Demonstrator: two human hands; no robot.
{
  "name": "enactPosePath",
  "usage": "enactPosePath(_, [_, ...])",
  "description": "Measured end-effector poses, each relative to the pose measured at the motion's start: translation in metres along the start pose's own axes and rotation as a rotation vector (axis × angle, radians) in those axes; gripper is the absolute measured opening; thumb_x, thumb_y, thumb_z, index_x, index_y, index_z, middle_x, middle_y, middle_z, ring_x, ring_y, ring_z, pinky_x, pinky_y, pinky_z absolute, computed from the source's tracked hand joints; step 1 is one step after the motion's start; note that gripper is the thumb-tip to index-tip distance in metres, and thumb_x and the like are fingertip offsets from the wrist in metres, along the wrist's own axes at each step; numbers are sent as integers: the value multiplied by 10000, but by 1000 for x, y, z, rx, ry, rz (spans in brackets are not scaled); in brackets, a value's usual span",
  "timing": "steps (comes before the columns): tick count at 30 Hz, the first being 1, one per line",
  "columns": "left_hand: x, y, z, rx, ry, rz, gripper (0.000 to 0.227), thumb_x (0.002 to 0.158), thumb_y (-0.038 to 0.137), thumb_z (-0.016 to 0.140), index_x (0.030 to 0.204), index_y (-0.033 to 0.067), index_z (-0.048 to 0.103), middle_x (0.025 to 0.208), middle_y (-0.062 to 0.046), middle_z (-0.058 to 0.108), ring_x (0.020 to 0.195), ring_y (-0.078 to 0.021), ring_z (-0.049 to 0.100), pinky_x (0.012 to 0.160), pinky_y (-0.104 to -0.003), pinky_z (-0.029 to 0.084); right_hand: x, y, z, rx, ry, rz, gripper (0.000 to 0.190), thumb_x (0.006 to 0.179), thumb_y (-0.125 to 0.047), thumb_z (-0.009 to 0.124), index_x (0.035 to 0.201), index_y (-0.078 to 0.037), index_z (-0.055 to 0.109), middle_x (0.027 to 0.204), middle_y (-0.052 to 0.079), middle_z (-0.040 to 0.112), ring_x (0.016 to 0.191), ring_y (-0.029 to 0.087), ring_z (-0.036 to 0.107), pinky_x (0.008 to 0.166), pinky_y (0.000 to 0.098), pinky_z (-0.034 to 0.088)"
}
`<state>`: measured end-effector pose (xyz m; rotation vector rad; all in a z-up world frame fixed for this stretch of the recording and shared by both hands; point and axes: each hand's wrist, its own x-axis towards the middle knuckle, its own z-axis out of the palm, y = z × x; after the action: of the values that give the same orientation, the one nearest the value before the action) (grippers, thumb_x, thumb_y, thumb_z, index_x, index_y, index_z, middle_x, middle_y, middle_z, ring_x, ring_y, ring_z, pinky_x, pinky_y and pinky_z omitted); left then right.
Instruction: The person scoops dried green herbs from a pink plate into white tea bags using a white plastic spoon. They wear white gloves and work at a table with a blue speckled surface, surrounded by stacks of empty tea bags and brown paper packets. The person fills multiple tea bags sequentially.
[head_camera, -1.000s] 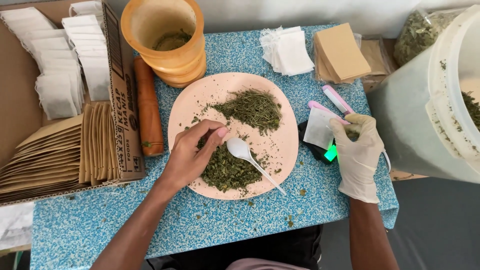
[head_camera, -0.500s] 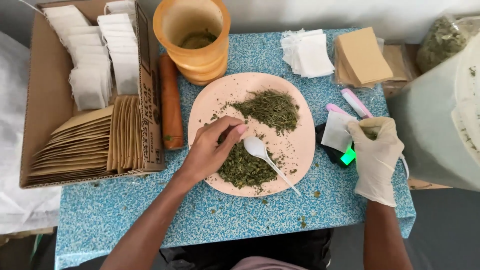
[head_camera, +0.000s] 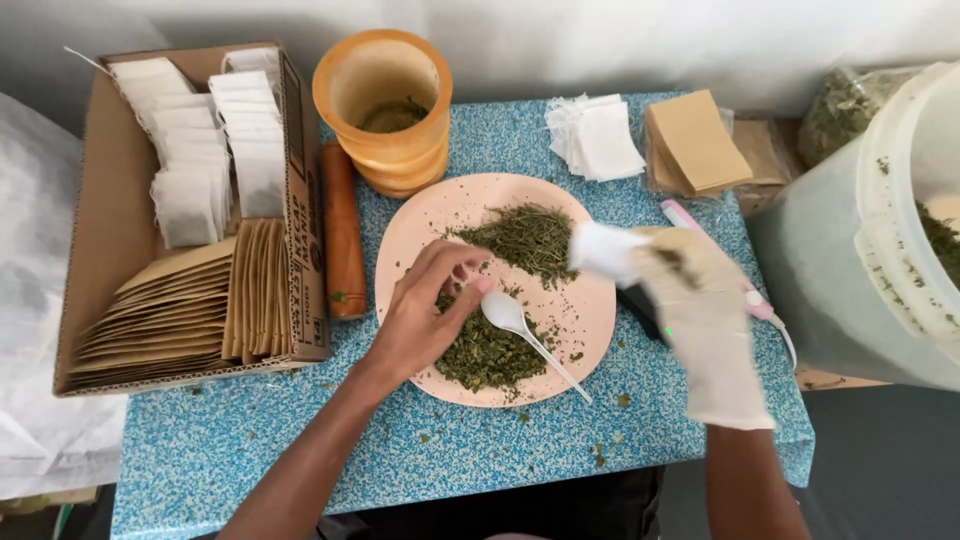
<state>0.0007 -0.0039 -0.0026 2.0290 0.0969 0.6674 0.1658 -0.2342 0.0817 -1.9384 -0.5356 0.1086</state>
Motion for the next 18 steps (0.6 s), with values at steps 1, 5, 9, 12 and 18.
enactPosePath(1, [1,7,-2,1,2,5,314,1102,158,698,1398,52,688,1093,-155,710,963,-245,688,823,-406,616,-4,-10,8,1,2,-5,146,1016,-42,800,1153,-74,761,1273,176,794,1167,281,763,1063,440,568])
enactPosePath(5, [-2,15,-2,-62,-16,-45,738,1015,260,827,1602,-25,483,1340,-258,641,1257,-384,627,1087,-558,534,-14,-16,43,111,-254,204,209,1042,-122,728,1240,-132,795,1238,144,799,1079,258,775,980,422,617])
enactPosePath(9, [1,3,1,-200,52,-89,181,1088,201,766,1208,66,779,961,-102,773,968,-239,747,932,-459,609,-11,-18,58,220,-325,105,242,1042,-95,745,1283,-89,755,1268,159,785,1118,220,749,989,396,611])
enactPosePath(12, [7,19,-9,-126,134,-57,106,1030,206,823,1053,108,790,875,-77,765,857,-185,744,838,-389,623,1,-34,64,263,-402,-64,701,829,-105,953,1469,-132,667,1360,104,773,1264,157,710,1068,369,590])
enactPosePath(18, [15,51,-56,168,192,81,84,1046,131,787,1025,54,760,869,-102,742,837,-233,775,769,-381,652,35,-96,72,-119,-525,-110,406,995,-322,833,1287,-42,792,1264,215,796,1171,325,788,1028,491,588])
